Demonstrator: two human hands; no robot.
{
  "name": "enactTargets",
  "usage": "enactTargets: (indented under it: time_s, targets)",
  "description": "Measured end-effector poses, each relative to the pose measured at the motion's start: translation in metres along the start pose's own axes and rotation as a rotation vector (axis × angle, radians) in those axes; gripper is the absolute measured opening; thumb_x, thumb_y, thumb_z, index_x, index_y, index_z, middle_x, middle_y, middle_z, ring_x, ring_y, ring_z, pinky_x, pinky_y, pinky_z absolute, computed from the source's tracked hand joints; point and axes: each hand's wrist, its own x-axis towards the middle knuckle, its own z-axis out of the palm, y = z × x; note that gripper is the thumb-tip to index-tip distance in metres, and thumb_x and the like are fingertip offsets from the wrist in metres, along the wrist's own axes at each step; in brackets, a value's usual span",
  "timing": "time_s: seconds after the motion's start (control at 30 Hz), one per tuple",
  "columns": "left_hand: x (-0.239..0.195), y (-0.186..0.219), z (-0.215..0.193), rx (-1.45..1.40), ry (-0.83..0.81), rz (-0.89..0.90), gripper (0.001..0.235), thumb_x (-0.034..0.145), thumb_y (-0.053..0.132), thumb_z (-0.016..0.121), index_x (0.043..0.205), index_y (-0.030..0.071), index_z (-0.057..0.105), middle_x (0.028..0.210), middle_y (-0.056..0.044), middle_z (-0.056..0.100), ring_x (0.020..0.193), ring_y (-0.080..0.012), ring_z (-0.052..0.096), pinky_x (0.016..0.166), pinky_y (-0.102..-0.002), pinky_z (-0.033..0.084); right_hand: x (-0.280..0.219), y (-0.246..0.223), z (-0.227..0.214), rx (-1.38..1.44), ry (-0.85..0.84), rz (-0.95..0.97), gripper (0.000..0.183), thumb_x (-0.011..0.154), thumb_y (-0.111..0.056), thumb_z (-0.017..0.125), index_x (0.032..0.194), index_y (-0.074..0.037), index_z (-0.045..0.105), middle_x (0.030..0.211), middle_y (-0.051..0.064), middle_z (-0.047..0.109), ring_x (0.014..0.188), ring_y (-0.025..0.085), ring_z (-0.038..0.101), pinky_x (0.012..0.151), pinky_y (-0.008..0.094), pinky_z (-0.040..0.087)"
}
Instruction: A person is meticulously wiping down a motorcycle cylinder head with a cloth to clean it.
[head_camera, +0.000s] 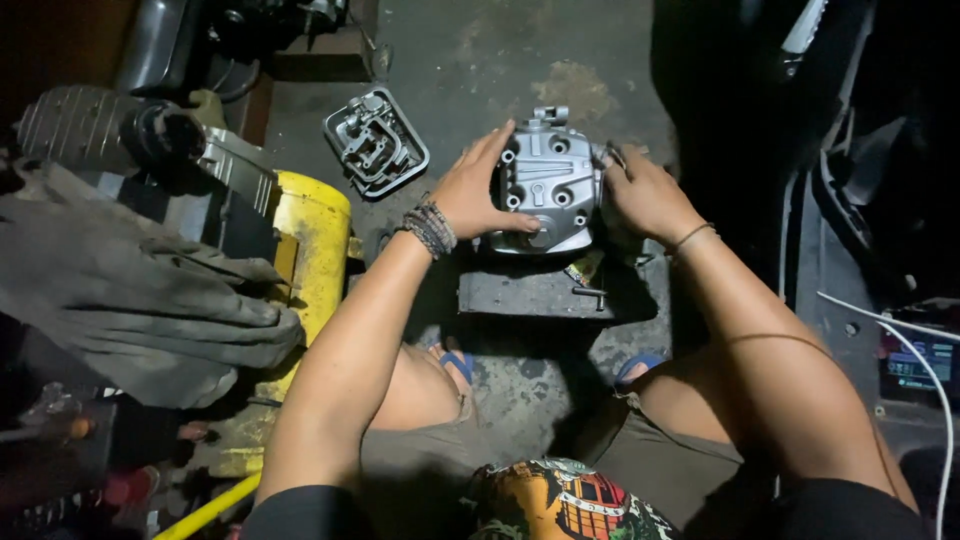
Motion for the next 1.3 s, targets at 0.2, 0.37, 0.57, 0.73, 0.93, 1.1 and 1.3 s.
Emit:
enactTargets:
  time_s: [0.2,0.37,0.57,0.73,0.93,1.1,1.3]
  targets:
    - [0.001,-0.005,0.003,-0.008,0.001,0.003,0.140,0.064,0.071,0.091,0.165,0.022,0.008,0.164,-0.024,0.027,0.155,-0.0392,0.025,0.128,-0.052,0.015,0.042,0.006,0.007,-0.068,0.075,-0.058,0.075,0.112,-0.056,0.028,0.148,0.007,0.046,0.143,0.038,0.053,0.139,0.052,0.044,0.116,0.064,0.032]
    - [-0.001,-0.006,0.004,-0.018,0.010,0.008,0.140,0.065,0.072,0.091,0.165,0.022,0.007,0.164,-0.025,0.026,0.154,-0.0402,0.025,0.128,-0.052,0.015,0.035,0.004,0.010,0.011,0.047,-0.052,0.079,0.112,-0.056,0.023,0.149,0.010,0.045,0.150,0.037,0.046,0.145,0.051,0.036,0.121,0.060,0.024]
    - [0.000,-0.007,0.002,-0.012,-0.002,0.015,0.142,0.063,0.073,0.091,0.165,0.021,0.008,0.164,-0.025,0.026,0.154,-0.0409,0.025,0.128,-0.053,0.016,-0.020,-0.007,0.001,0.073,-0.054,-0.031,0.077,0.112,-0.053,0.022,0.155,0.008,0.038,0.158,0.033,0.039,0.150,0.047,0.031,0.125,0.055,0.021]
    - [0.005,-0.009,0.003,0.018,-0.001,0.000,0.143,0.060,0.074,0.091,0.165,0.022,0.008,0.162,-0.023,0.028,0.154,-0.0389,0.027,0.128,-0.053,0.017,-0.054,-0.044,-0.017,0.106,-0.108,0.020,0.073,0.110,-0.049,0.028,0.157,0.006,0.035,0.159,0.032,0.037,0.151,0.044,0.030,0.127,0.054,0.020]
    - [0.005,-0.011,0.006,0.028,0.012,0.025,0.142,0.062,0.073,0.092,0.165,0.020,0.010,0.161,-0.025,0.030,0.152,-0.0420,0.029,0.126,-0.056,0.018,-0.018,-0.030,-0.013,0.090,-0.086,-0.023,0.070,0.111,-0.041,0.027,0.161,0.006,0.024,0.162,0.035,0.030,0.153,0.045,0.024,0.127,0.055,0.017]
    - [0.002,-0.009,0.006,0.008,0.023,0.024,0.141,0.063,0.074,0.091,0.165,0.021,0.009,0.162,-0.024,0.028,0.153,-0.0406,0.027,0.127,-0.056,0.017,0.020,-0.017,-0.005,0.082,-0.044,-0.041,0.074,0.110,-0.053,0.025,0.158,0.002,0.036,0.162,0.029,0.035,0.153,0.038,0.027,0.128,0.050,0.015]
    - [0.001,-0.009,0.006,-0.026,0.016,0.026,0.141,0.063,0.073,0.091,0.165,0.020,0.009,0.163,-0.026,0.026,0.154,-0.0421,0.026,0.127,-0.056,0.015,0.009,0.007,-0.001,0.006,-0.082,-0.039,0.083,0.109,-0.059,0.021,0.156,0.007,0.037,0.159,0.033,0.036,0.151,0.043,0.030,0.128,0.053,0.017]
